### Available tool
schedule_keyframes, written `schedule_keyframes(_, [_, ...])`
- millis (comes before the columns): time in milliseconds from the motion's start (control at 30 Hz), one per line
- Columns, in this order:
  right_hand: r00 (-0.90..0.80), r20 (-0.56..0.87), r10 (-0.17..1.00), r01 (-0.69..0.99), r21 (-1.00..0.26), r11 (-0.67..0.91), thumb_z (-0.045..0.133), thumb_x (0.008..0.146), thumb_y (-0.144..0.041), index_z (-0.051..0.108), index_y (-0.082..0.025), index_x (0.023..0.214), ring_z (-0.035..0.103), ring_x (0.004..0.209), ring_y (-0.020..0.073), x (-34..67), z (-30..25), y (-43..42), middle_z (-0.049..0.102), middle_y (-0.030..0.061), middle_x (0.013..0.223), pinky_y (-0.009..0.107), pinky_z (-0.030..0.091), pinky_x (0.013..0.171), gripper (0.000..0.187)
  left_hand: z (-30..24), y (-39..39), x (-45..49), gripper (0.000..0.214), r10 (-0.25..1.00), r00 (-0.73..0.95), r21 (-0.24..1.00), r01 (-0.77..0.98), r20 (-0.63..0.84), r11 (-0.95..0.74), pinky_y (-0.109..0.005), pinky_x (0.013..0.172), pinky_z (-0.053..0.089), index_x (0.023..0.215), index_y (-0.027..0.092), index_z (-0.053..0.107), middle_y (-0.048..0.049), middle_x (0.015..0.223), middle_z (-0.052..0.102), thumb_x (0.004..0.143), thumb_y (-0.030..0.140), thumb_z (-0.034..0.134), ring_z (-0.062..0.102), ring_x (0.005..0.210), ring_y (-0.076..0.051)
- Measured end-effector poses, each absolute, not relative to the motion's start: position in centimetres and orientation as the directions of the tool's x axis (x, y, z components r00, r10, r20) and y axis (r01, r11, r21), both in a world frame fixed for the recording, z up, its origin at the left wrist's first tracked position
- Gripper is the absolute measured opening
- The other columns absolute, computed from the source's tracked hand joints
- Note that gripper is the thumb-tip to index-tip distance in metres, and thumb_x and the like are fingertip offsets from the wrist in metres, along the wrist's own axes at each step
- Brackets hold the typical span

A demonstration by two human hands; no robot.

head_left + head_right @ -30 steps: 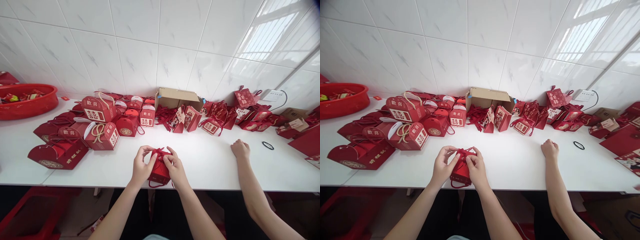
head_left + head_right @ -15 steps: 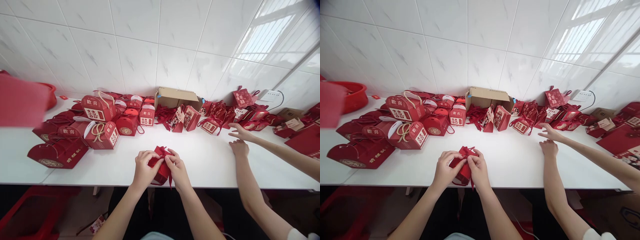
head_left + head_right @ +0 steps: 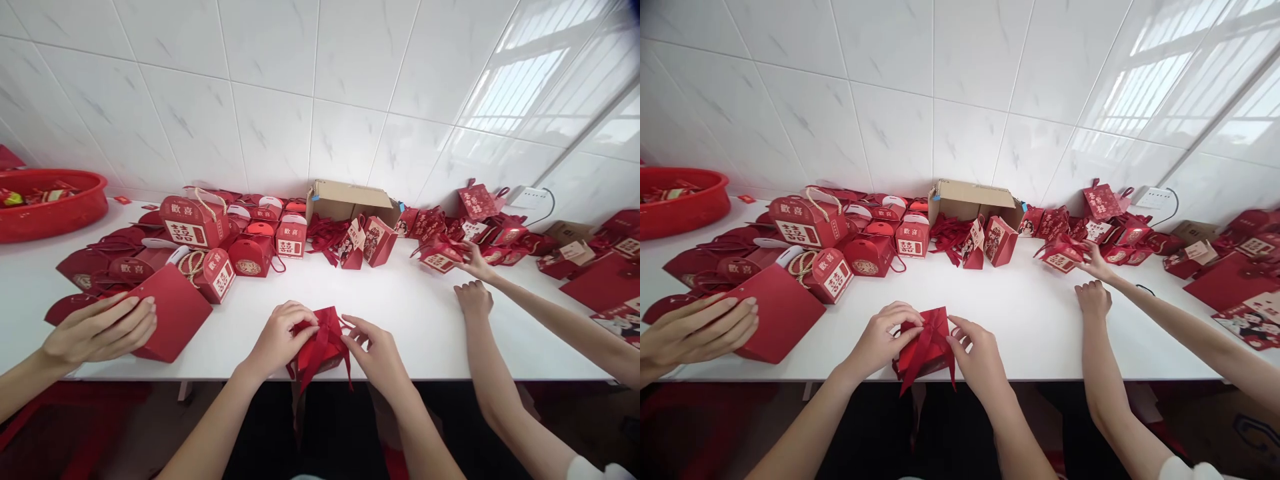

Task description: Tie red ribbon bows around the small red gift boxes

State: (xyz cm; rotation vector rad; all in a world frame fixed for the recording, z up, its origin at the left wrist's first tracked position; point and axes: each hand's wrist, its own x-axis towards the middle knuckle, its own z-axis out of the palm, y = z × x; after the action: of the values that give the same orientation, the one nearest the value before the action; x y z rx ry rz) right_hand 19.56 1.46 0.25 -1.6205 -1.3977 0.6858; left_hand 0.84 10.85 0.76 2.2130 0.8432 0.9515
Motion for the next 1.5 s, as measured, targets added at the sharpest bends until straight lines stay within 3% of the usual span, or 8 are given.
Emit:
schedule_keyframes(167, [0.185,0.011,0.983,0.448,-0.891,-0.075,0.065,0.080,-0.037,0.058,-0.020,0.122,0.065,0.088,0.0198,20.1,0.4,1.4,0.068,0.0072,0.099,0.034,0.054,0.078,0.045,0.5,11.1,0.6,0.009,0.706,0.573,0.686,0.311,0.416,-0.657,-0.034,0.080,0.047,0.077,0.021,0.067,-0.0029,0.078,0.068,0.084,0.019,0.061,0.061,0.079,-0.019])
schedule_keyframes(300, [0.102,-0.092,0.991,0.350,-0.929,-0.122,0.064,0.080,-0.033,0.054,-0.021,0.122,0.058,0.060,0.0110,20.4,0.1,1.3,0.065,0.0030,0.093,0.028,0.052,0.061,0.045,0.3,11.5,0.4,0.010,0.663,0.612,0.664,0.282,0.432,-0.692,-0.033,0.079,0.046,0.076,0.020,0.067,-0.0022,0.078,0.068,0.084,0.018,0.061,0.060,0.079,-0.017])
schedule_keyframes(400, [0.057,-0.034,0.998,0.454,-0.889,-0.056,0.065,0.081,-0.035,0.057,-0.023,0.120,0.053,0.057,0.0100,21.0,0.5,1.3,0.064,0.0020,0.092,0.028,0.050,0.061,0.042,0.7,12.0,0.2,0.010,0.607,0.657,0.618,0.263,0.448,-0.741,-0.032,0.082,0.045,0.077,0.020,0.067,-0.0007,0.080,0.070,0.085,0.017,0.062,0.061,0.081,-0.016])
schedule_keyframes(567, [-0.010,0.153,0.988,0.522,-0.842,0.136,0.048,0.093,-0.038,0.054,-0.022,0.128,0.061,0.087,0.0157,21.1,1.6,3.9,0.059,0.0096,0.121,0.032,0.051,0.075,0.038,2.0,12.5,0.1,0.013,0.447,0.764,0.426,0.249,0.465,-0.870,-0.031,0.083,0.042,0.078,0.019,0.064,0.0006,0.079,0.070,0.089,0.018,0.058,0.061,0.081,-0.015])
schedule_keyframes(833, [-0.191,0.248,0.950,0.473,-0.825,0.311,0.061,0.086,-0.020,0.067,-0.019,0.096,0.056,0.072,0.0129,19.5,1.4,6.6,0.064,0.0027,0.086,0.027,0.047,0.068,0.012,2.9,12.7,-0.3,0.015,0.389,0.803,0.277,0.288,0.451,-0.917,-0.030,0.082,0.038,0.079,0.020,0.064,0.0022,0.081,0.069,0.091,0.016,0.055,0.059,0.081,-0.014])
schedule_keyframes(1033, [-0.275,0.341,0.899,0.458,-0.776,0.434,0.053,0.089,-0.009,0.069,-0.023,0.108,0.057,0.082,0.0138,20.0,1.5,4.8,0.057,0.0035,0.091,0.028,0.049,0.077,0.028,2.9,13.2,-0.9,0.015,0.396,0.824,0.244,0.320,0.406,-0.915,-0.029,0.081,0.037,0.080,0.020,0.064,0.0020,0.081,0.067,0.091,0.016,0.054,0.058,0.081,-0.014])
schedule_keyframes(1200, [-0.356,0.308,0.882,0.561,-0.685,0.465,0.042,0.089,-0.002,0.065,-0.025,0.121,0.053,0.080,0.0149,19.4,1.2,4.1,0.050,0.0047,0.089,0.030,0.050,0.075,0.045,2.9,13.9,-1.2,0.014,0.407,0.842,0.278,0.320,0.354,-0.905,-0.028,0.081,0.037,0.077,0.020,0.065,0.0030,0.078,0.067,0.089,0.017,0.058,0.059,0.079,-0.013])
schedule_keyframes(1500, [-0.349,0.261,0.900,0.672,-0.599,0.435,0.044,0.085,0.000,0.070,-0.023,0.115,0.048,0.080,0.0168,18.9,0.8,3.8,0.044,0.0051,0.087,0.032,0.051,0.075,0.046,3.6,14.2,-0.9,0.011,0.455,0.839,0.311,0.365,0.298,-0.877,-0.029,0.083,0.039,0.078,0.020,0.064,0.0017,0.083,0.068,0.088,0.019,0.060,0.061,0.087,-0.016])
